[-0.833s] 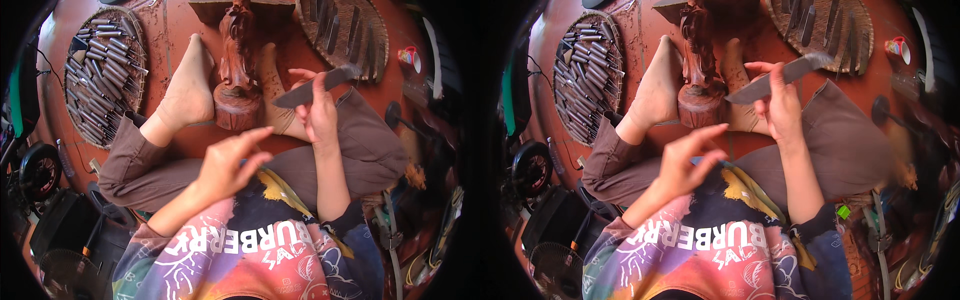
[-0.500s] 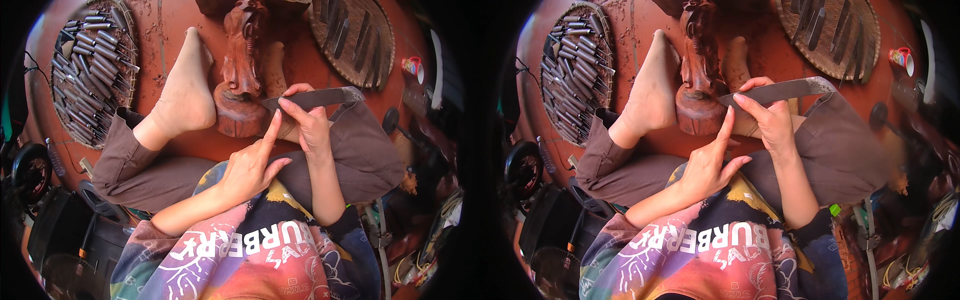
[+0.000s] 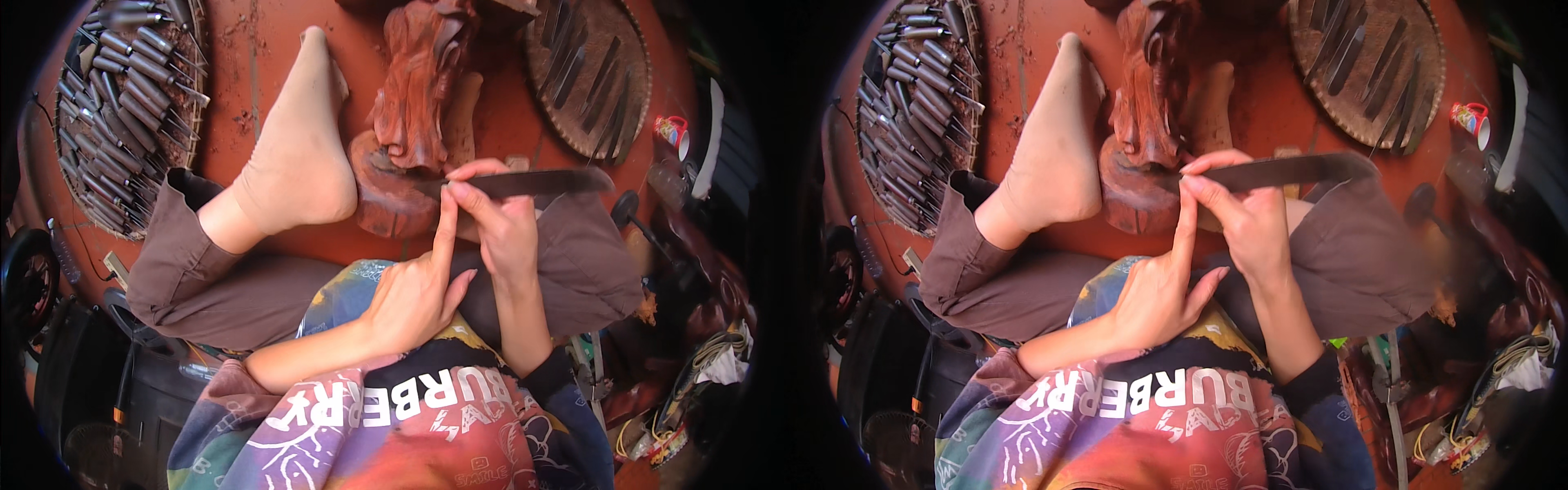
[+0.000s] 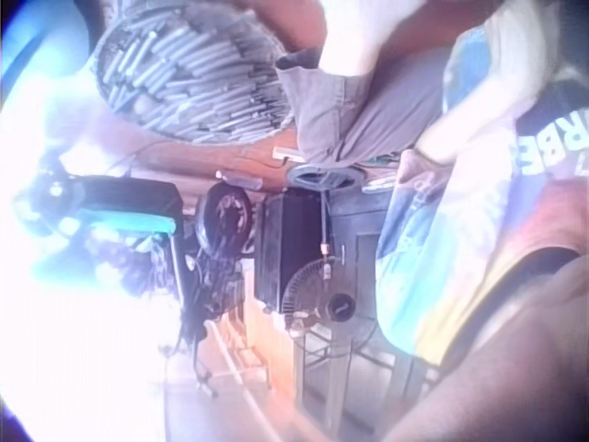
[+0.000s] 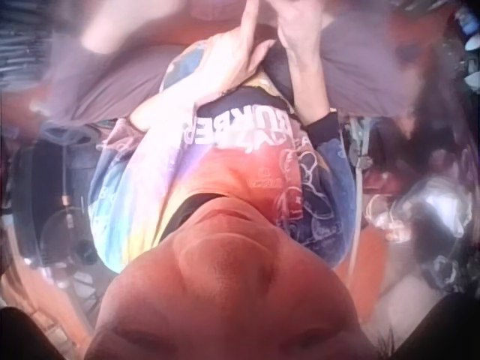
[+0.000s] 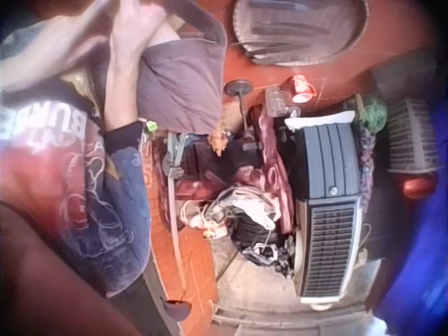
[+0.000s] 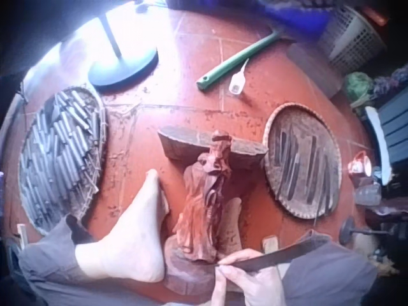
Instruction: The person is carving a wooden object using a knife. They hold the wood between their feet and use the knife to shape and refine the surface.
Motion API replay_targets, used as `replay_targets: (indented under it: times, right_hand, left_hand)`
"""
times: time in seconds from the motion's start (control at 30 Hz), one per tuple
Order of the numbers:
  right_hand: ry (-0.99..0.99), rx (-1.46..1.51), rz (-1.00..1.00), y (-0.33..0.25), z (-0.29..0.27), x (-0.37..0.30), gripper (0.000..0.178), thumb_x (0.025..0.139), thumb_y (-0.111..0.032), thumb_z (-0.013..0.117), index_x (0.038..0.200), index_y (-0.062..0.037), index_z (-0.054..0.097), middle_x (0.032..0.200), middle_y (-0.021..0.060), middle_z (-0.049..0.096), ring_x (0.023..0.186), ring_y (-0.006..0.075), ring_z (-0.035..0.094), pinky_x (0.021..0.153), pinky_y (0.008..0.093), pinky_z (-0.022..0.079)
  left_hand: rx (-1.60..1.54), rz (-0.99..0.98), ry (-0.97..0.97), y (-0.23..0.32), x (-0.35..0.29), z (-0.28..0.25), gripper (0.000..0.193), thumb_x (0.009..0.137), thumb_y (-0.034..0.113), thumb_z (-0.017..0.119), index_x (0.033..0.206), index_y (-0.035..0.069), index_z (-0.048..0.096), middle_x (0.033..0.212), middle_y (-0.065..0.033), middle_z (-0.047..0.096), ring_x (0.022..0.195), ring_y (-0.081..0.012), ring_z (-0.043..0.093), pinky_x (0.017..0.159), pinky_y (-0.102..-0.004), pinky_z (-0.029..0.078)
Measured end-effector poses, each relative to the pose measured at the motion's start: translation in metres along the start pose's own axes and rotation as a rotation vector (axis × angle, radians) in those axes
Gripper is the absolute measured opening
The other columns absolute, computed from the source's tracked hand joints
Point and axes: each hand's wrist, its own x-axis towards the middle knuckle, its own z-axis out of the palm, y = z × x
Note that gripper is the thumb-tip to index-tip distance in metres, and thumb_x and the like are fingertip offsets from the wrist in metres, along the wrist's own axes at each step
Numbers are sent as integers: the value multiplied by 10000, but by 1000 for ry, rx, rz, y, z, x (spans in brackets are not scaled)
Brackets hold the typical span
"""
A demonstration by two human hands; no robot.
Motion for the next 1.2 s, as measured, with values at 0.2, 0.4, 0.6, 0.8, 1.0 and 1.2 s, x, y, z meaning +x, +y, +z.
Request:
replay_targets:
  times: [0.2, 0.4, 0.6, 0.8, 1.0, 1.2]
  right_hand:
    - [66, 110, 50, 1, -4, 16, 116, 832, 17, 626, 947, 12, 616, 848, 47, 635, 792, 88, 595, 729, 207, 478]
    - [-10, 135, 148, -4, -14, 25, 103, 847, -15, 626, 945, 17, 621, 797, 41, 640, 695, 84, 596, 637, 190, 484]
    - [35, 83, 54, 4, -15, 26, 147, 826, 0, 651, 966, 6, 607, 831, 40, 631, 762, 89, 610, 667, 204, 511]
    - [72, 40, 68, 5, -15, 26, 159, 794, -59, 713, 925, -33, 628, 818, -5, 613, 732, 51, 551, 639, 182, 438]
    - [47, -178, 78, -8, -10, 19, 151, 792, -109, 717, 883, -23, 631, 816, 0, 612, 744, 72, 568, 606, 214, 477]
    - [19, 51, 35, -10, -7, 10, 148, 795, -110, 715, 871, -16, 629, 830, 14, 618, 743, 92, 582, 619, 227, 497]
  left_hand:
    - [19, 49, 101, -4, 21, 5, 907, 808, 125, 622, 1441, -32, -8, 631, -255, 578, 573, -433, 585, 529, -479, 464]
    - [90, 15, 71, 1, 25, -1, 909, 802, 124, 621, 1442, -30, -6, 558, -232, 554, 522, -409, 576, 510, -466, 458]
    - [80, -26, 66, 4, 24, 0, 848, 798, 121, 635, 1443, -24, 105, 640, -214, 600, 553, -369, 597, 527, -433, 472]
    - [51, 563, 226, 22, 4, -4, 706, 760, 212, 709, 1369, 33, 400, 1265, -141, 540, 1256, -370, 434, 1036, -523, 288]
    - [73, 453, 131, 27, 32, 8, 739, 791, 373, 647, 1411, 102, 351, 1507, -123, 218, 1399, -417, 63, 1064, -612, 144]
    - [89, 343, 149, 45, 29, 4, 786, 780, 415, 641, 1423, 100, 318, 1493, -212, 184, 1379, -434, 131, 1078, -580, 162]
